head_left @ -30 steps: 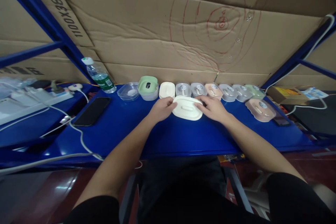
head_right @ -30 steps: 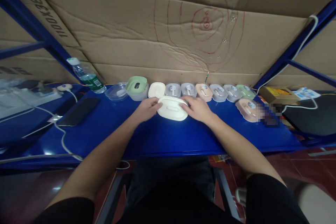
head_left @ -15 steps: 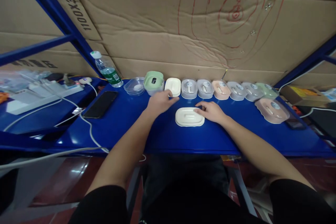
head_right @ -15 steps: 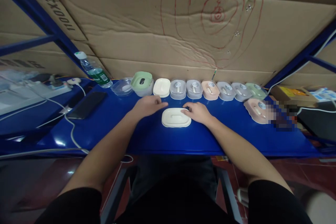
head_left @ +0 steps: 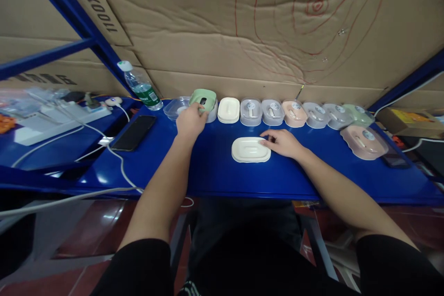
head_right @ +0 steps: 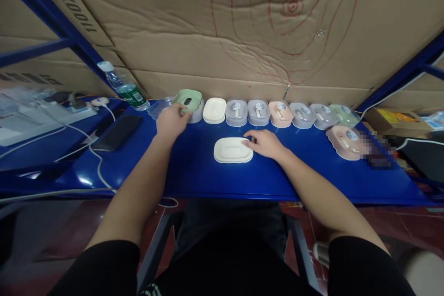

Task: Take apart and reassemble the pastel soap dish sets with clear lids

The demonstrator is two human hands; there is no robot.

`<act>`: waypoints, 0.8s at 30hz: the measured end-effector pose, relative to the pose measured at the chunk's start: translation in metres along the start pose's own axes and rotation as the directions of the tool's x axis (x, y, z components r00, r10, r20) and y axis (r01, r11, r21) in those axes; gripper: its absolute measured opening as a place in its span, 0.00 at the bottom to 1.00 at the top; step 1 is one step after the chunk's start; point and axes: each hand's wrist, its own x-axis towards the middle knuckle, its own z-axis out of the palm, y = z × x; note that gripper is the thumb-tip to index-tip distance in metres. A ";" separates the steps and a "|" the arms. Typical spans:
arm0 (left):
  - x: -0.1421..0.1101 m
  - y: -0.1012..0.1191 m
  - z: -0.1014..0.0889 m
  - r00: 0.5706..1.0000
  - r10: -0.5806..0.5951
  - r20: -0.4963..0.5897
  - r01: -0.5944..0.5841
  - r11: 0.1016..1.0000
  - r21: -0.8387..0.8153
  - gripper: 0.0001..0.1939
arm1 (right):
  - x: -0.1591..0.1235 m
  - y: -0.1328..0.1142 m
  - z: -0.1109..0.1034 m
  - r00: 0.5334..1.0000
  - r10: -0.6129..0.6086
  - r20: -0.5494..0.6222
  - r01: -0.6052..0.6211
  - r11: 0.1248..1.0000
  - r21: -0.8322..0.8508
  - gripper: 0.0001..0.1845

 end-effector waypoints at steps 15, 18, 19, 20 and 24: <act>-0.027 0.023 -0.017 0.931 0.154 -0.331 -0.208 0.969 -0.134 0.23 | -0.004 -0.001 0.000 0.972 0.013 -0.234 0.014 0.993 0.114 0.36; -0.037 0.029 -0.015 0.918 0.279 -0.283 -0.331 0.931 -0.156 0.22 | -0.004 -0.002 -0.003 0.937 0.048 -0.346 0.017 0.983 0.181 0.46; -0.040 0.032 -0.015 0.914 0.317 -0.251 -0.363 0.918 -0.160 0.22 | -0.005 -0.003 -0.004 0.929 0.047 -0.366 0.025 0.982 0.190 0.48; -0.044 0.035 -0.014 0.910 0.355 -0.213 -0.391 0.906 -0.162 0.20 | -0.005 -0.004 -0.005 0.927 0.041 -0.374 0.033 0.982 0.188 0.50; -0.057 0.050 -0.009 0.866 0.499 -0.013 -0.495 0.854 -0.162 0.21 | -0.011 -0.011 -0.006 0.933 0.027 -0.359 0.032 0.987 0.155 0.45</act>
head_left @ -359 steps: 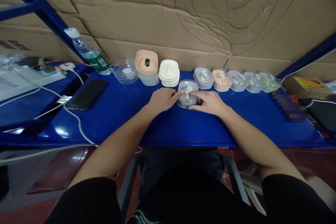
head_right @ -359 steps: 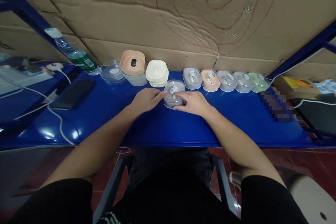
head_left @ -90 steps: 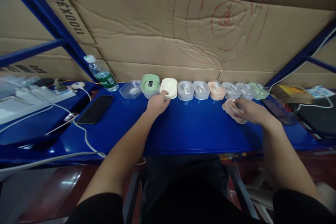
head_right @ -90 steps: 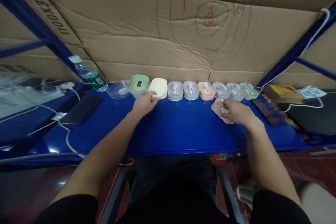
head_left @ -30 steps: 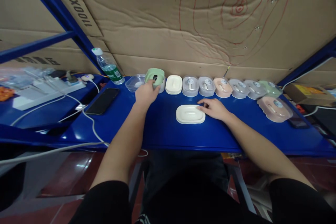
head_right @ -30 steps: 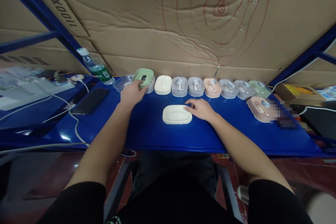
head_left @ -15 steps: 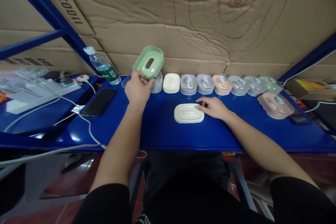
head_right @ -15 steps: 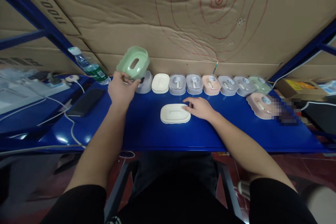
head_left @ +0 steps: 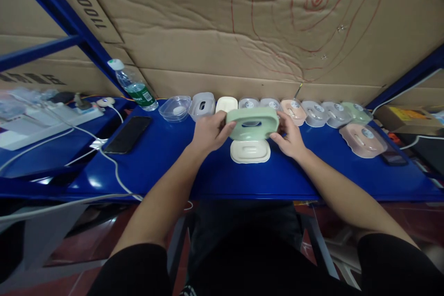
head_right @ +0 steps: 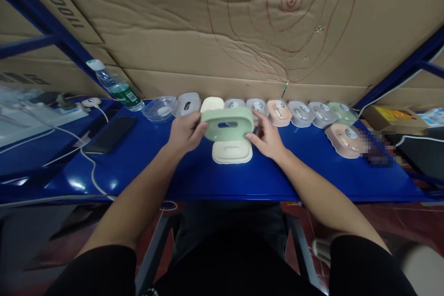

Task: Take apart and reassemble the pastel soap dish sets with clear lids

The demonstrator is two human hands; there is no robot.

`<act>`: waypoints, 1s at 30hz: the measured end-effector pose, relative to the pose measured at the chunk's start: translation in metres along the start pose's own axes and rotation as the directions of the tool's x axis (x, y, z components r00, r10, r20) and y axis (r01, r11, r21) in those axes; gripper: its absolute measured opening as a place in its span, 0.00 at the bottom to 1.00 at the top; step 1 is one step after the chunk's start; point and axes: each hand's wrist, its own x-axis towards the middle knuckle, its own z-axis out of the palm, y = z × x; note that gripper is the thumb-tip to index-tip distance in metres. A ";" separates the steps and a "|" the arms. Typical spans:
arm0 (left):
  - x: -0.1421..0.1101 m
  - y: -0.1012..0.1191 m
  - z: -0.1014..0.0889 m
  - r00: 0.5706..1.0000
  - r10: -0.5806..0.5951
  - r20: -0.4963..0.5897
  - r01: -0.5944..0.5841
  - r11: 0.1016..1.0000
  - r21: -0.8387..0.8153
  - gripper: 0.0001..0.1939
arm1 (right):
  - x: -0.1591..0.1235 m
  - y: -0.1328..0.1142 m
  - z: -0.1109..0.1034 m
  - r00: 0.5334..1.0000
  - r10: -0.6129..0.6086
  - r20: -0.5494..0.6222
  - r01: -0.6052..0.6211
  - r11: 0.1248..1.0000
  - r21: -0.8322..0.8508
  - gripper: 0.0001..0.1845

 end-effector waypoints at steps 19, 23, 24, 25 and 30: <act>0.000 0.001 0.018 0.813 0.017 0.582 -0.033 0.999 0.017 0.20 | 0.005 -0.009 -0.002 0.850 0.254 0.461 -0.060 0.917 -0.394 0.34; 0.000 0.000 0.025 0.848 -0.049 0.528 0.038 0.999 0.033 0.19 | 0.006 -0.007 -0.001 0.842 0.290 0.455 -0.084 0.903 -0.421 0.36; 0.000 0.000 0.026 0.849 -0.065 0.524 0.050 0.998 0.042 0.19 | 0.006 -0.006 -0.001 0.840 0.298 0.453 -0.095 0.903 -0.418 0.36; 0.001 0.001 0.027 0.846 -0.076 0.528 0.058 0.997 0.051 0.20 | 0.007 -0.006 -0.001 0.841 0.301 0.449 -0.103 0.904 -0.414 0.37; 0.004 0.001 0.029 0.840 -0.099 0.534 0.054 0.994 0.098 0.23 | 0.007 -0.006 -0.001 0.863 0.302 0.406 -0.143 0.915 -0.377 0.39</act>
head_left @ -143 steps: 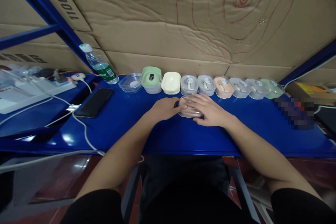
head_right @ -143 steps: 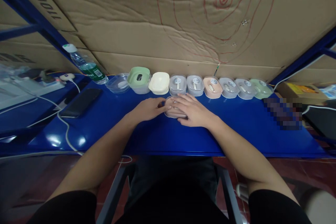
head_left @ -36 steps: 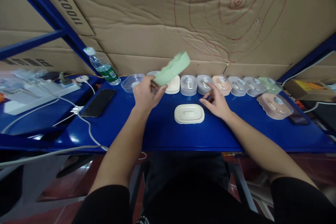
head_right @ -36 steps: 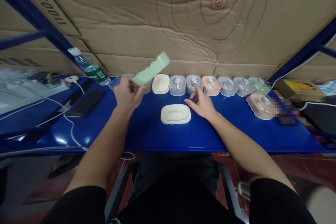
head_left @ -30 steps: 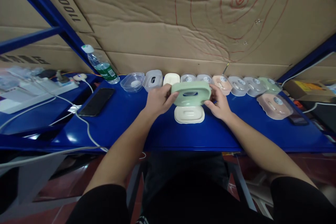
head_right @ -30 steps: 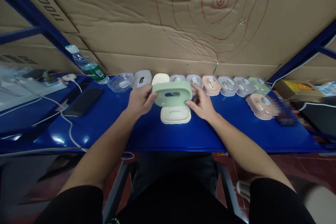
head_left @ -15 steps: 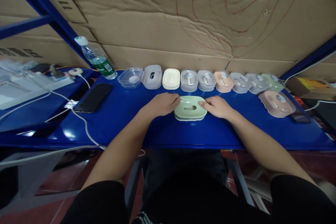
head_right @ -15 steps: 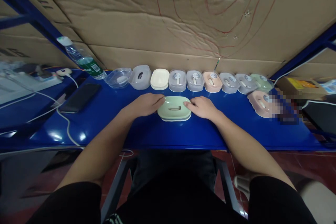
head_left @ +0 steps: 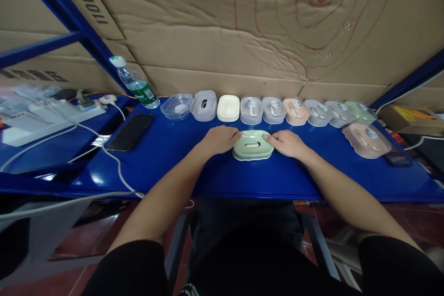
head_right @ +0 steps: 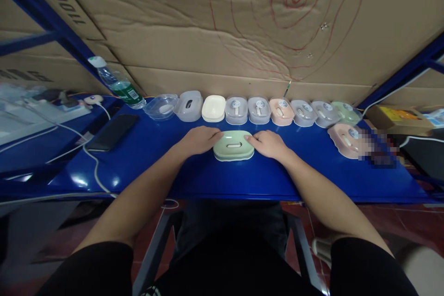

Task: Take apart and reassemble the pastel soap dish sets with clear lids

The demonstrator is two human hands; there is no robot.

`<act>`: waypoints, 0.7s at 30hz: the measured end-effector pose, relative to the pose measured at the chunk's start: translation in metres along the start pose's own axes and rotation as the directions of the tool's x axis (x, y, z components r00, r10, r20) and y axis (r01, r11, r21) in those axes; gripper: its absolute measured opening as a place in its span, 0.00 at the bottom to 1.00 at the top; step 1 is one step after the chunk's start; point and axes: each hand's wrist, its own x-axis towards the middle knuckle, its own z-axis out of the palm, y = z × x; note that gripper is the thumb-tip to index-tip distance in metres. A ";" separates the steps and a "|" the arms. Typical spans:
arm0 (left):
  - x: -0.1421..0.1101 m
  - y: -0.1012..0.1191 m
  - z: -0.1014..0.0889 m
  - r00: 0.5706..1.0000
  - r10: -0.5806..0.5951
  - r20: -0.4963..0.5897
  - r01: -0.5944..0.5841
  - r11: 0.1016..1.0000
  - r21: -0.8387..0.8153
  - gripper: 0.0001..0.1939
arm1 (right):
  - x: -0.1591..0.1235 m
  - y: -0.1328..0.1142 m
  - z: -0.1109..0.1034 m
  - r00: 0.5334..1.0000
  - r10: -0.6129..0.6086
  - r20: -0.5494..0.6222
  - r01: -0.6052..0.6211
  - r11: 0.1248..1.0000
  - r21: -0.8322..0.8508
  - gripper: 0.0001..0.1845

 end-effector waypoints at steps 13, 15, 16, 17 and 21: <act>0.000 0.006 -0.002 0.999 -0.039 0.000 0.039 0.997 0.073 0.26 | 0.002 -0.005 0.003 0.997 0.071 0.004 -0.071 0.997 -0.015 0.39; 0.001 0.005 -0.002 0.999 -0.043 0.016 0.041 0.993 0.107 0.27 | 0.003 -0.005 0.003 0.997 0.077 0.021 -0.076 0.997 -0.032 0.39; 0.001 0.005 -0.002 0.999 -0.043 0.018 0.041 0.992 0.117 0.27 | 0.003 -0.004 0.004 0.997 0.077 0.021 -0.076 0.997 -0.034 0.39; 0.001 0.004 -0.001 0.999 -0.044 0.014 0.042 0.992 0.118 0.27 | 0.003 -0.004 0.004 0.997 0.073 0.015 -0.073 0.997 -0.032 0.39; 0.002 0.003 0.003 0.999 -0.042 -0.004 0.042 0.996 0.074 0.24 | 0.002 -0.005 0.004 0.999 0.042 -0.008 -0.042 0.999 -0.001 0.40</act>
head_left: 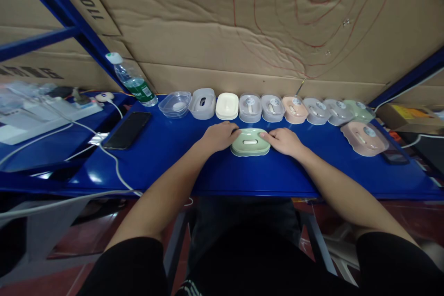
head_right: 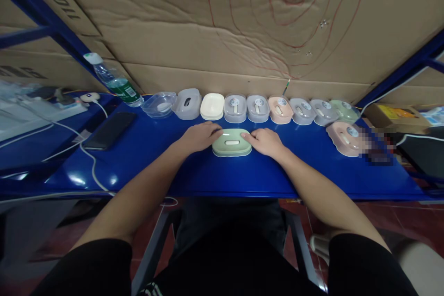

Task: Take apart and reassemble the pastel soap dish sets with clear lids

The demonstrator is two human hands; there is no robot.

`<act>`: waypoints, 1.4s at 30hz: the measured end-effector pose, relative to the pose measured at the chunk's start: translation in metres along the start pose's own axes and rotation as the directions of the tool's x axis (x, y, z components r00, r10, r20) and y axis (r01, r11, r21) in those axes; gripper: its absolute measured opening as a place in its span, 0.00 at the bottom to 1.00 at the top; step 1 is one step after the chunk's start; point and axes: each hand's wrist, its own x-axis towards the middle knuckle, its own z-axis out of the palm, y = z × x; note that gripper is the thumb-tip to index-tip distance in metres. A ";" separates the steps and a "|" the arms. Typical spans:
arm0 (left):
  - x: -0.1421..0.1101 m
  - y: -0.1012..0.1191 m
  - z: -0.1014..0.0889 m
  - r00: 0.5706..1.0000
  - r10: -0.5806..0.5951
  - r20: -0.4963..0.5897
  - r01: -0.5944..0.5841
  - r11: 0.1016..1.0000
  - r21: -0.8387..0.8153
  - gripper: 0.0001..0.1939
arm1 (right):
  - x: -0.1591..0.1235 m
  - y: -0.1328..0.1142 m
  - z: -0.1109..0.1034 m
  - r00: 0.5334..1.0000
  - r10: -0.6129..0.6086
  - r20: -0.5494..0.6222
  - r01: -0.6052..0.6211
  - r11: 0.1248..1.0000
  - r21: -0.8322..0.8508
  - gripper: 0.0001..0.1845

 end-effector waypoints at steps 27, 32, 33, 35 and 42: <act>-0.013 -0.118 -0.054 0.498 -0.620 -0.607 0.473 0.781 -0.409 0.10 | -0.004 0.004 -0.004 0.991 -0.085 -0.101 0.090 0.995 0.037 0.32; -0.005 -0.095 -0.054 0.323 -0.437 -0.840 -0.057 0.877 -0.478 0.10 | -0.004 0.005 -0.003 0.975 -0.067 -0.213 0.086 0.993 0.079 0.27; -0.002 -0.086 -0.052 0.331 -0.421 -0.844 -0.190 0.846 -0.497 0.12 | -0.004 0.006 -0.002 0.963 -0.061 -0.261 0.093 0.990 0.110 0.25; 0.002 -0.064 -0.045 0.438 -0.413 -0.798 -0.388 0.714 -0.583 0.16 | -0.003 0.008 -0.001 0.931 -0.062 -0.359 0.132 0.976 0.174 0.27; -0.008 0.004 -0.018 0.930 -0.182 -0.319 -0.161 0.579 -0.800 0.16 | -0.007 0.007 -0.003 0.807 -0.328 -0.491 0.410 0.910 0.065 0.60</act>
